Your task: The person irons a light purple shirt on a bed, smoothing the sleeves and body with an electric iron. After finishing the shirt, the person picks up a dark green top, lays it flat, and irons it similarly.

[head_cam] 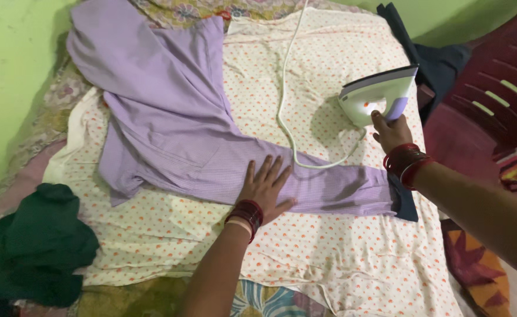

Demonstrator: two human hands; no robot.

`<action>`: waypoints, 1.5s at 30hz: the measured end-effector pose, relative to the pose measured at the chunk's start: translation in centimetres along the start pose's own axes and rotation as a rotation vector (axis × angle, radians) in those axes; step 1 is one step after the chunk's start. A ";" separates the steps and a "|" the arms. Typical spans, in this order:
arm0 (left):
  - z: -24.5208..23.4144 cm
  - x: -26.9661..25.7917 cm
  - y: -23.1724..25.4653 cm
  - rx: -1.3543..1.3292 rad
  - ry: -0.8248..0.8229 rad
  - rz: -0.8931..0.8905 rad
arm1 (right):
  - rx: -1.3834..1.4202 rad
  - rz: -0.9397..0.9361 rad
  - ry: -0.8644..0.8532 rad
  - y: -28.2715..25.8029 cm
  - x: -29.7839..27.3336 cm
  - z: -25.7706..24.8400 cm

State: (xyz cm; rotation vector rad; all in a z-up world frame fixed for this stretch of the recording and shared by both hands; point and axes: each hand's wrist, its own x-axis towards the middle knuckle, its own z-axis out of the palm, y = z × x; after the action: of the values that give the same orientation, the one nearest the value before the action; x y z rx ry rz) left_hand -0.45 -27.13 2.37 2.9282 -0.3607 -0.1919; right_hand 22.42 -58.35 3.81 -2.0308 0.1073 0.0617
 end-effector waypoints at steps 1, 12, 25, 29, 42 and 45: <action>-0.3 -0.7 -0.1 -0.002 -0.027 0.033 | -0.072 0.038 -0.024 -0.1 0.4 -0.3; 1.0 -5.6 -7.8 0.179 0.195 0.313 | -1.016 -0.423 -0.094 2.9 -9.8 -1.5; -0.1 -3.6 -16.4 0.004 0.199 -0.454 | -1.187 -0.342 -0.505 -3.8 -14.7 -0.9; -1.2 -3.3 -20.6 -0.658 0.392 -0.830 | -1.023 0.075 -0.581 -6.4 -13.5 -2.2; -20.4 -17.9 -28.4 -0.012 1.493 -0.213 | -0.280 0.250 -1.281 -4.1 -13.1 2.3; -20.6 -13.3 -26.7 -0.186 1.054 -0.273 | -0.552 0.400 -1.052 -1.8 -10.0 0.7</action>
State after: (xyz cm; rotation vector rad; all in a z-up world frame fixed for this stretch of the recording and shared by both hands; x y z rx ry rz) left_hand -4.12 5.08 18.56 2.4350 0.2119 1.1516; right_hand 12.63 -56.48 6.04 -2.2149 -0.1941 1.5155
